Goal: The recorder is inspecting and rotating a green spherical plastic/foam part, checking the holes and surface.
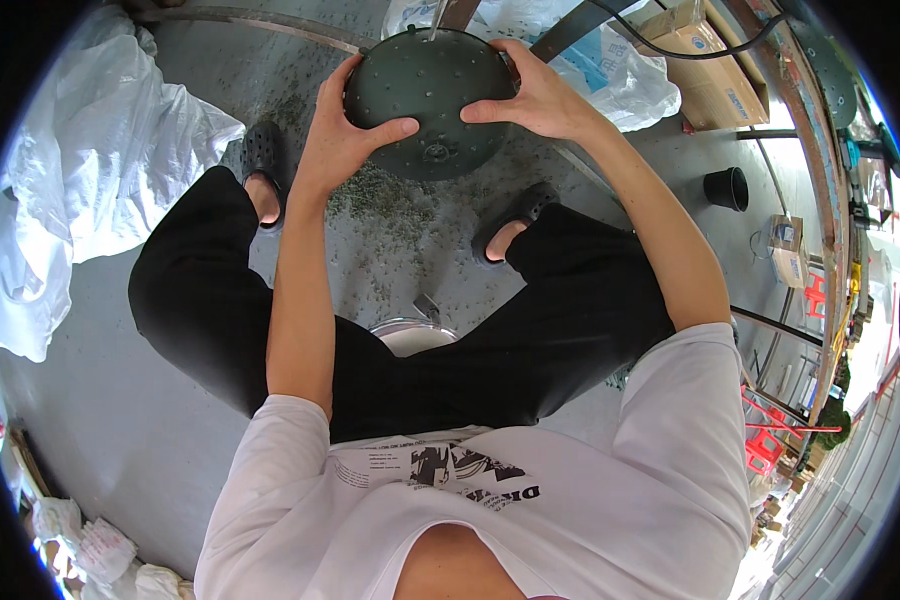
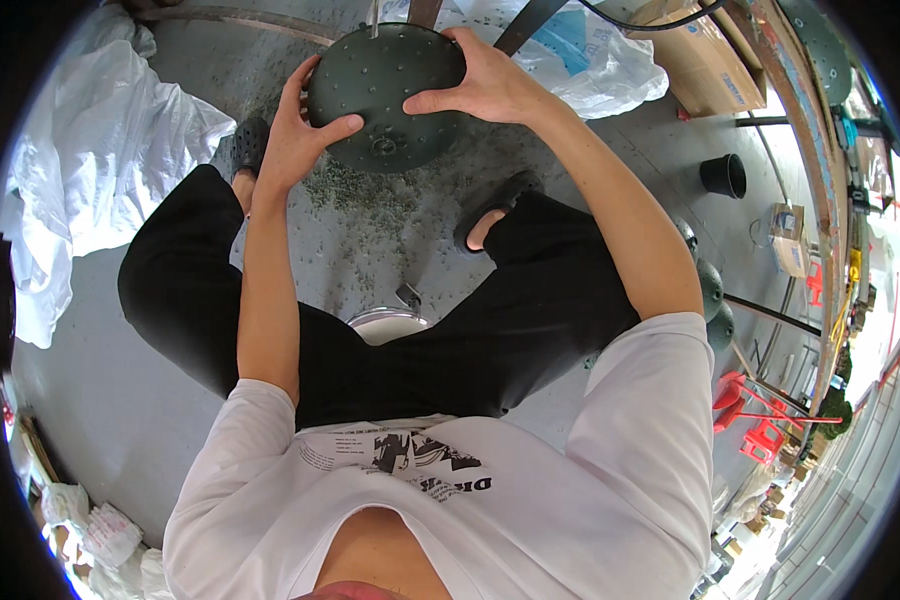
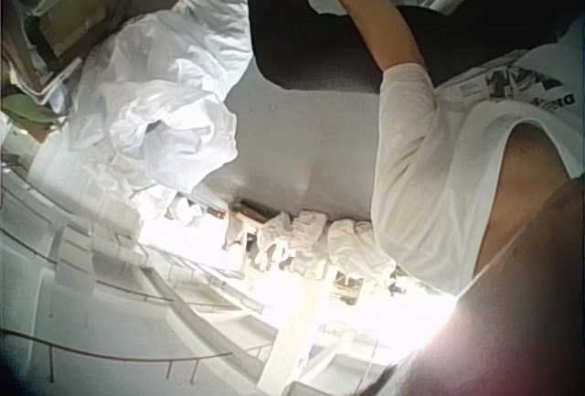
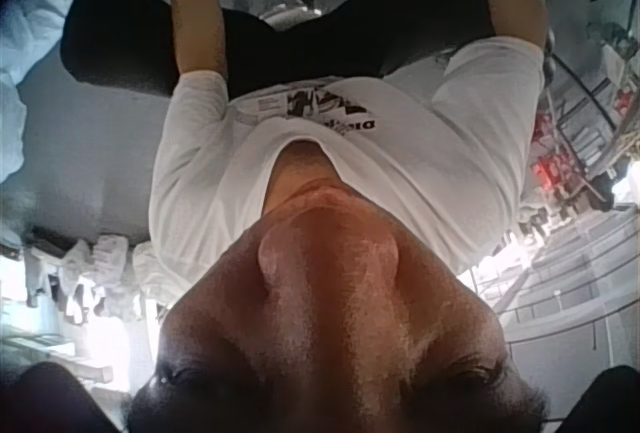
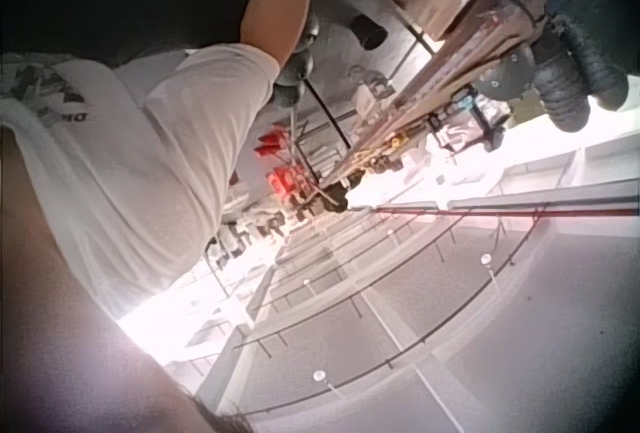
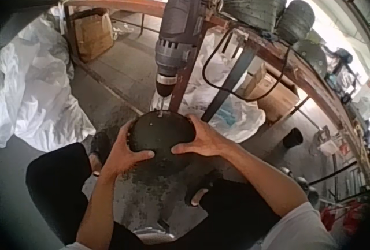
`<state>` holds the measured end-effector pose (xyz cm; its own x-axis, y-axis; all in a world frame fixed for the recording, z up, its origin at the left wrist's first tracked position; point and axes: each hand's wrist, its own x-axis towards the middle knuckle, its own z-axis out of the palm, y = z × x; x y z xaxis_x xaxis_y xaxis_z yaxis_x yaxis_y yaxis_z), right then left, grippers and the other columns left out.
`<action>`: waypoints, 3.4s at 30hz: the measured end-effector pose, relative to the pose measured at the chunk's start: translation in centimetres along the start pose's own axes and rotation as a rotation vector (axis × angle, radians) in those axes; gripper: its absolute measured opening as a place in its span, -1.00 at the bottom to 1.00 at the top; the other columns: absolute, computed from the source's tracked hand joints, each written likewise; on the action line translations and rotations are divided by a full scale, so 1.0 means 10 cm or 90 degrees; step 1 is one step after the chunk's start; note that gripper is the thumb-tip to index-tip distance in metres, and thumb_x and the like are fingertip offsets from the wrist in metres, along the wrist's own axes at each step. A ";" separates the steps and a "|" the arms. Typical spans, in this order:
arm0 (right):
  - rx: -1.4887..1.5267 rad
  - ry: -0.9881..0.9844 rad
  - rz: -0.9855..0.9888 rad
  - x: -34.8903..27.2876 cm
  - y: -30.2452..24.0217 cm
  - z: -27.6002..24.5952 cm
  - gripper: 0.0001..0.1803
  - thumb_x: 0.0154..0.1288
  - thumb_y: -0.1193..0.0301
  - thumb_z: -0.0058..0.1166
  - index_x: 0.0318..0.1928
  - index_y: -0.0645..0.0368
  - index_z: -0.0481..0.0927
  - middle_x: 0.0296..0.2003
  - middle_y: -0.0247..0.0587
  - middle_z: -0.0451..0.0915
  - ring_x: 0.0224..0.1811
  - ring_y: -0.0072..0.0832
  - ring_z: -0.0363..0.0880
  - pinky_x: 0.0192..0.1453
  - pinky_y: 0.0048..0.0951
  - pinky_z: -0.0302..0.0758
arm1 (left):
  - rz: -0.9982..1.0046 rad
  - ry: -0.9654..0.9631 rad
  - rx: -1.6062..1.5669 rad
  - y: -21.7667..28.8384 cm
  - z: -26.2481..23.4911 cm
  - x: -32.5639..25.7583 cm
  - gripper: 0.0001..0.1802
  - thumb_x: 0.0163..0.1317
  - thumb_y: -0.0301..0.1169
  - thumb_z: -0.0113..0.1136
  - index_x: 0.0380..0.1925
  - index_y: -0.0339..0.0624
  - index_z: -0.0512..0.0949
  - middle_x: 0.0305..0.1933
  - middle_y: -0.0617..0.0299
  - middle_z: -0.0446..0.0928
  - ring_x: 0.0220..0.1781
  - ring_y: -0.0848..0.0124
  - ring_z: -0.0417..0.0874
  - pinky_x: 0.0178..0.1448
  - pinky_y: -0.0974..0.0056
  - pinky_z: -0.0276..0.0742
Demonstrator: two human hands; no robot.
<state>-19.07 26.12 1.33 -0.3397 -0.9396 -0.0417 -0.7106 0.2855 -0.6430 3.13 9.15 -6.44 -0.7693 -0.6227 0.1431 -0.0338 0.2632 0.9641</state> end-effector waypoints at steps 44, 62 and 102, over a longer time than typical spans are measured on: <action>0.018 -0.002 -0.014 0.01 -0.05 0.02 0.25 -0.09 -0.21 0.55 0.40 0.40 0.28 0.19 0.21 0.53 0.28 -0.02 0.54 0.35 -0.16 0.48 | 0.052 0.039 0.009 0.05 -0.07 -0.02 0.24 -0.22 -0.01 0.71 0.41 -0.37 0.25 0.33 -0.19 0.41 0.34 0.02 0.52 0.36 0.07 0.49; 0.017 0.015 -0.009 0.01 -0.06 0.01 0.20 -0.10 -0.20 0.56 0.38 0.36 0.35 0.15 0.17 0.57 0.24 -0.05 0.58 0.33 -0.18 0.49 | 0.045 0.054 0.020 0.06 -0.06 -0.02 0.20 -0.22 -0.02 0.69 0.38 -0.38 0.29 0.29 -0.20 0.45 0.32 0.03 0.54 0.35 0.08 0.49; 0.066 -0.042 0.069 0.04 -0.29 -0.12 0.23 -0.11 -0.21 0.57 0.37 0.39 0.32 0.24 0.23 0.48 0.31 0.02 0.49 0.38 -0.11 0.44 | 0.052 0.055 0.108 0.31 -0.12 -0.03 0.19 -0.19 0.05 0.68 0.31 -0.51 0.29 0.17 -0.26 0.51 0.20 0.03 0.63 0.23 0.08 0.61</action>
<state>-17.90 25.13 4.12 -0.3672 -0.9158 -0.1626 -0.6036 0.3676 -0.7074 4.02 9.28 -3.26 -0.7163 -0.6534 0.2449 -0.0864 0.4313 0.8981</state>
